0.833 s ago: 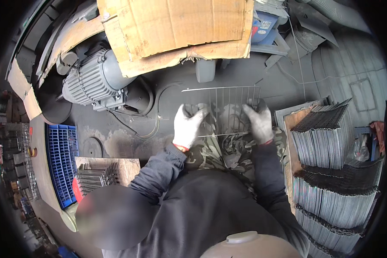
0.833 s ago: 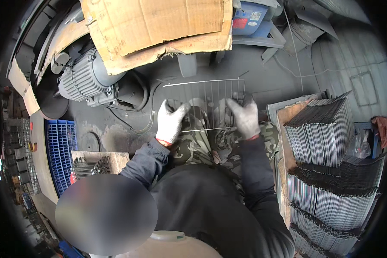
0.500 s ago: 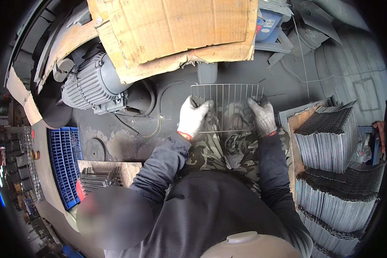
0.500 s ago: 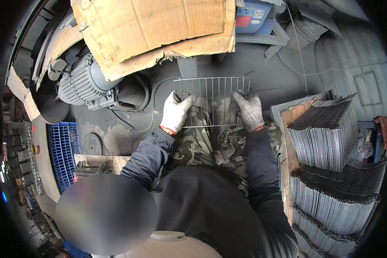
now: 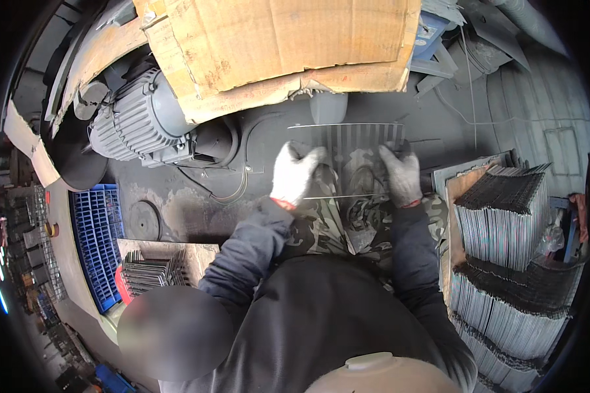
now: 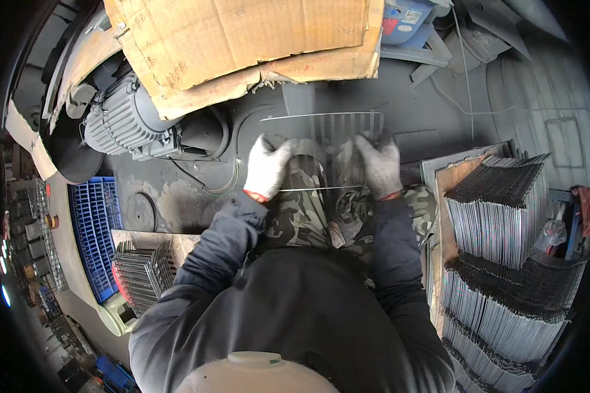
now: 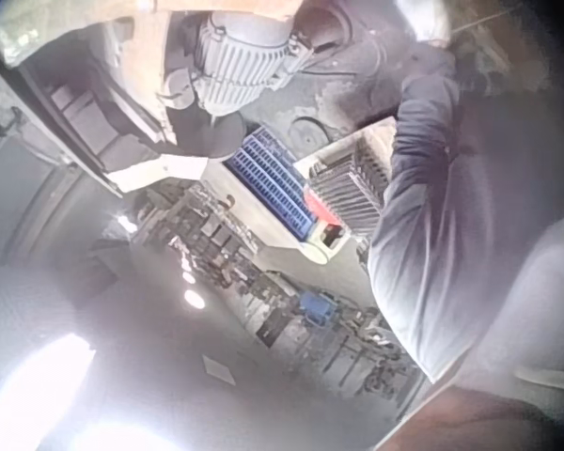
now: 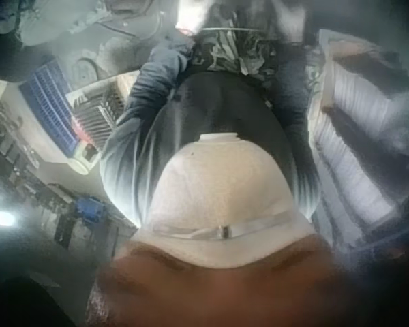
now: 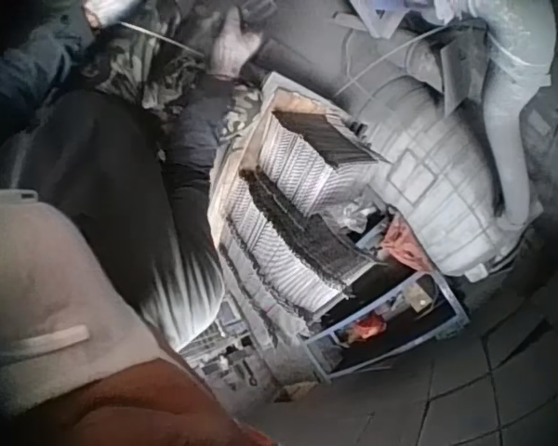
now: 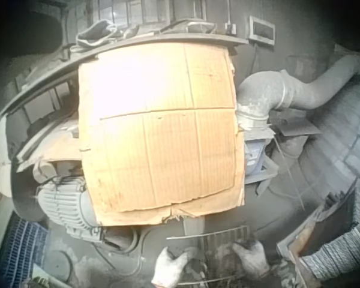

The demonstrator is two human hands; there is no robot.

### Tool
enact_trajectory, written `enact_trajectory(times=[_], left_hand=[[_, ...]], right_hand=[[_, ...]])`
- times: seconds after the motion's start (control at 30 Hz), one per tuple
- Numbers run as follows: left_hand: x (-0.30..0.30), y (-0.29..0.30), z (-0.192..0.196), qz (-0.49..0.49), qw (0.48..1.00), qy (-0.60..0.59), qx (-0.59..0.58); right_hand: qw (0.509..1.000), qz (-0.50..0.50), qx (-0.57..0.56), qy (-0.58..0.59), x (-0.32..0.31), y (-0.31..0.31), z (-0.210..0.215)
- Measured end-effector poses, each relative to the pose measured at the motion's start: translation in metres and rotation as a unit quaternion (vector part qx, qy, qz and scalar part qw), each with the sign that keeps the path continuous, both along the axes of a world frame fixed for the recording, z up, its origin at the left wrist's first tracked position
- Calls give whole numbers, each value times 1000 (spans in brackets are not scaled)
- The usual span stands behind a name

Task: The recorder is seen grinding and inspecting several metal grates at a workbench in a fabrication shop.

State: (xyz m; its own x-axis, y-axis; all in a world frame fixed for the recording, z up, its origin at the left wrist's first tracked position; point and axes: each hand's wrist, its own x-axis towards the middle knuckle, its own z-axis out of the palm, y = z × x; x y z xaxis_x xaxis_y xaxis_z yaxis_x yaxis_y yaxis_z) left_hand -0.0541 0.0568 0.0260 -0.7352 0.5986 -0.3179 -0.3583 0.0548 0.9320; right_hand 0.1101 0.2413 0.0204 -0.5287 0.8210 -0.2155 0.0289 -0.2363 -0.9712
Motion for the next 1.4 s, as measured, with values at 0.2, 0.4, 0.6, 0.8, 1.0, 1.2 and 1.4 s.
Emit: enact_trajectory(times=[0.2, 0.4, 0.6, 0.8, 1.0, 1.2, 1.4], left_hand=[[-41, -65, -31, 42, 999, -11, -20], [5, 10, -17, -25, 999, -19, -17], [-22, -41, -16, 34, 999, -39, -7], [-37, -49, -1, 22, 995, 23, -96], [8, 15, -9, -26, 999, -17, 23], [-38, -66, -21, 34, 998, 6, -58], [-28, -32, -4, -12, 992, 51, -119]], right_hand=[[992, 76, -100, -16, -49, -43, -24], [998, -14, -64, -7, 6, -6, 36], [994, 83, -58, -26, -29, -22, -11], [996, 64, -55, 7, -36, -38, -9], [987, 42, 34, -154, 13, 23, 33], [995, 98, 8, -29, -49, -42, -24], [995, 86, -36, -29, -21, -17, 8]])
